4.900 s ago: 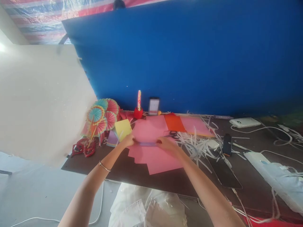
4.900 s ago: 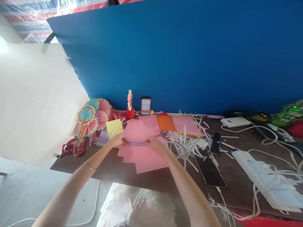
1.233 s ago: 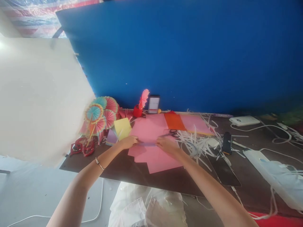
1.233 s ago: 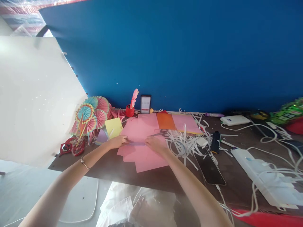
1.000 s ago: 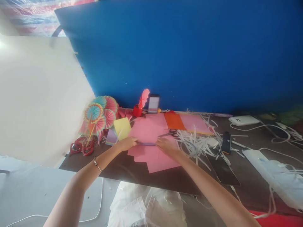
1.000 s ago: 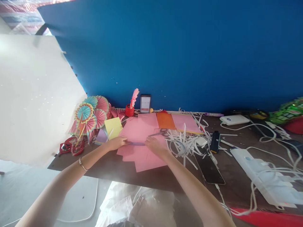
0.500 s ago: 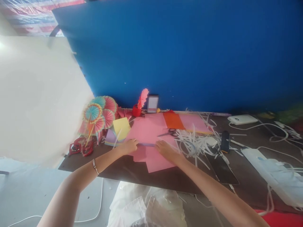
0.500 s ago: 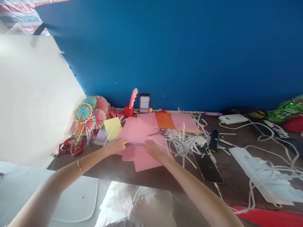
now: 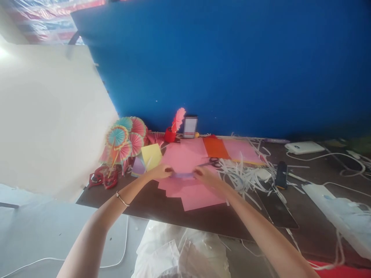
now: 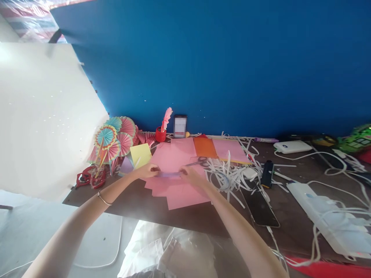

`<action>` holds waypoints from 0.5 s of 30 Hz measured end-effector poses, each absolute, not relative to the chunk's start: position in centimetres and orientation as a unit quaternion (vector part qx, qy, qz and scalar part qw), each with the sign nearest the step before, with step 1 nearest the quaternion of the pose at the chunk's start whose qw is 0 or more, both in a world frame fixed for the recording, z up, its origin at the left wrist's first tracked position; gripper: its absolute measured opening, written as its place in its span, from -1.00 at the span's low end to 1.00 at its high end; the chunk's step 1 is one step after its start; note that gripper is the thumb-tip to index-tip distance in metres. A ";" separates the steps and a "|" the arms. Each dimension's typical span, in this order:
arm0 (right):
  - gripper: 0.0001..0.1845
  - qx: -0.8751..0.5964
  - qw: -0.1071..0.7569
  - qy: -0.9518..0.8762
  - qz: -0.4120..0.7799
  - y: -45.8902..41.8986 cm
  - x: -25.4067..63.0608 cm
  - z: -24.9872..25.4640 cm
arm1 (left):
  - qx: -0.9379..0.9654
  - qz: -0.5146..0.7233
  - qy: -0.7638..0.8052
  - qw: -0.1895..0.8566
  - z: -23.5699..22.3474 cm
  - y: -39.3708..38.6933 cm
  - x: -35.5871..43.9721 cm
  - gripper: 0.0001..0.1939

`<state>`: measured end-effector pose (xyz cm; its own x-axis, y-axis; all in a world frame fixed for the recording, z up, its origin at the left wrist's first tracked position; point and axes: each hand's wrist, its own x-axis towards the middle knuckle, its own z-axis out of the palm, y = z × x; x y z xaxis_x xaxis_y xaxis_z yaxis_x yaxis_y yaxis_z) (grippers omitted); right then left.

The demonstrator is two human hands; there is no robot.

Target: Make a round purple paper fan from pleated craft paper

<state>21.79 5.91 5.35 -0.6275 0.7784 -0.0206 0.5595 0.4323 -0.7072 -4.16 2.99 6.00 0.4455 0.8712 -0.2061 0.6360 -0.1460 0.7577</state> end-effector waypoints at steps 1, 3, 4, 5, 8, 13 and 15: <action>-0.84 -0.406 0.156 -0.827 0.357 5.8 21.8 5.6 | 0.748 0.140 0.492 0.422 6.2 3.0 -3.9 -0.68; -0.83 -0.416 0.158 -0.817 0.367 5.6 21.9 6.1 | 0.760 0.129 0.457 0.444 6.6 3.2 -3.6 -0.64; -0.84 -0.421 0.165 -0.811 0.370 5.5 21.9 6.3 | 0.764 0.122 0.445 0.451 6.7 3.2 -3.5 -0.61; -0.85 -0.422 0.179 -0.806 0.374 5.4 22.0 6.5 | 0.765 0.119 0.439 0.456 6.8 3.3 -3.4 -0.59; -0.74 -0.387 0.246 -0.810 0.366 4.9 22.0 6.7 | 0.758 0.135 0.441 0.462 6.9 3.2 -3.1 -0.58; -0.85 -0.346 0.285 -0.834 0.321 3.3 20.8 7.0 | 0.765 0.146 0.433 0.454 7.0 3.0 -2.3 -0.62; -0.87 -0.371 0.269 -0.828 0.324 2.8 20.4 7.4 | 0.762 0.154 0.439 0.451 7.0 2.9 -2.1 -0.65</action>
<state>20.37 2.84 7.37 -0.5803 0.7884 0.2042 0.4404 0.5147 -0.7357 -2.06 2.88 6.99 0.5669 0.8080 -0.1606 0.5298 -0.2084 0.8221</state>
